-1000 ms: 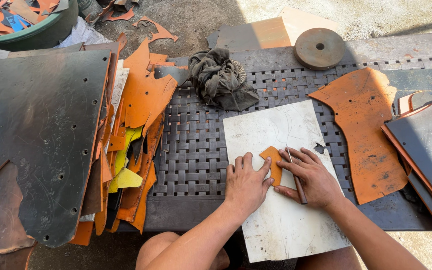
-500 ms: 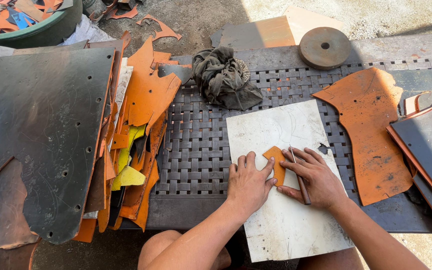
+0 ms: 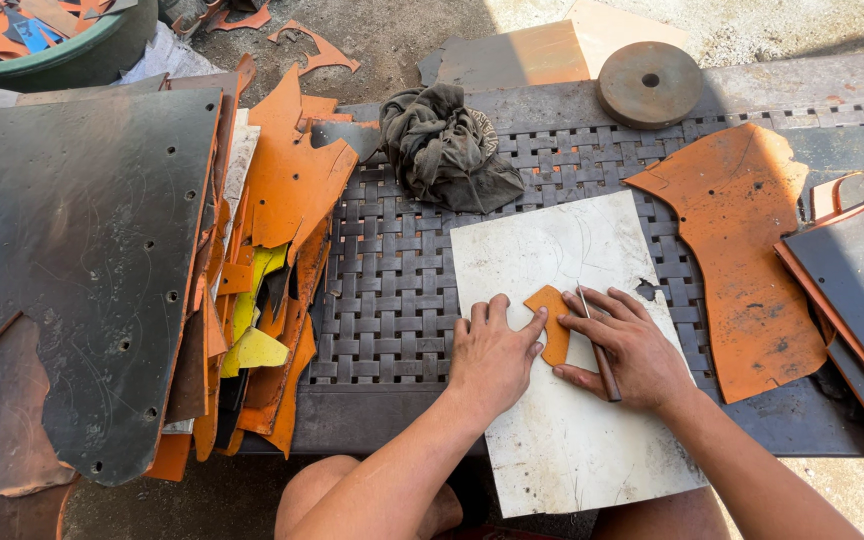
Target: The person uses a knife to cut a small orange leather piece on a white cutting board. They repeatedly adjust the piece and trim its edges to shape it.
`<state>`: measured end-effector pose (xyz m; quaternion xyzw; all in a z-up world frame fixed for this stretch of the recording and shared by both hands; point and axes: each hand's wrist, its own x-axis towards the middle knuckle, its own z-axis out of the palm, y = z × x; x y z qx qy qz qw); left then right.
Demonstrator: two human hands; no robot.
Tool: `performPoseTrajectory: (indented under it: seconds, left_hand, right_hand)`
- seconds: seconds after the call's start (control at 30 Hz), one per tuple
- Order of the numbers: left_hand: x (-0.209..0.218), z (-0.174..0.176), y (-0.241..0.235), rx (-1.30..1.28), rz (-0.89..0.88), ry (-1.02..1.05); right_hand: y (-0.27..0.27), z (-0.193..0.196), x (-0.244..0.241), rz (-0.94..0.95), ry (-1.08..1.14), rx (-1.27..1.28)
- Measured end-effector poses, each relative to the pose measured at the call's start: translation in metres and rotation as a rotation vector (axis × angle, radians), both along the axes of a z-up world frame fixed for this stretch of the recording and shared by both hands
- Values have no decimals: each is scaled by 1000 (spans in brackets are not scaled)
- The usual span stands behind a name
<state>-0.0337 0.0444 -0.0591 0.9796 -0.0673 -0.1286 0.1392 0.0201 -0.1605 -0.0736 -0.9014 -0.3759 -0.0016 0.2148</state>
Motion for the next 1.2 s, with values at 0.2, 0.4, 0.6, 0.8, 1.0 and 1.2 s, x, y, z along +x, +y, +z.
performPoseTrajectory:
  seconds: [0.2,0.4,0.6,0.8,1.0,1.2]
  left_hand:
    - [4,-1,3,9,6,23]
    - [4,2,2,1,6,18]
    - [4,3,1,22,-5,42]
    - [3,9,1,2,0,21]
    - [-3,16,-15,26,26,57]
    - [0,10,-27,245,-161,-26]
  right_hand:
    - [1,0,0,-16,16,-12]
    - [0,-1,0,-13,14,-19]
    - [0,-1,1,-17,19,-29]
    - [0,-1,2,-10,16,-15]
    - [0,1,-1,-8,12,-9]
    - [-1,0,4,21,-2,29]
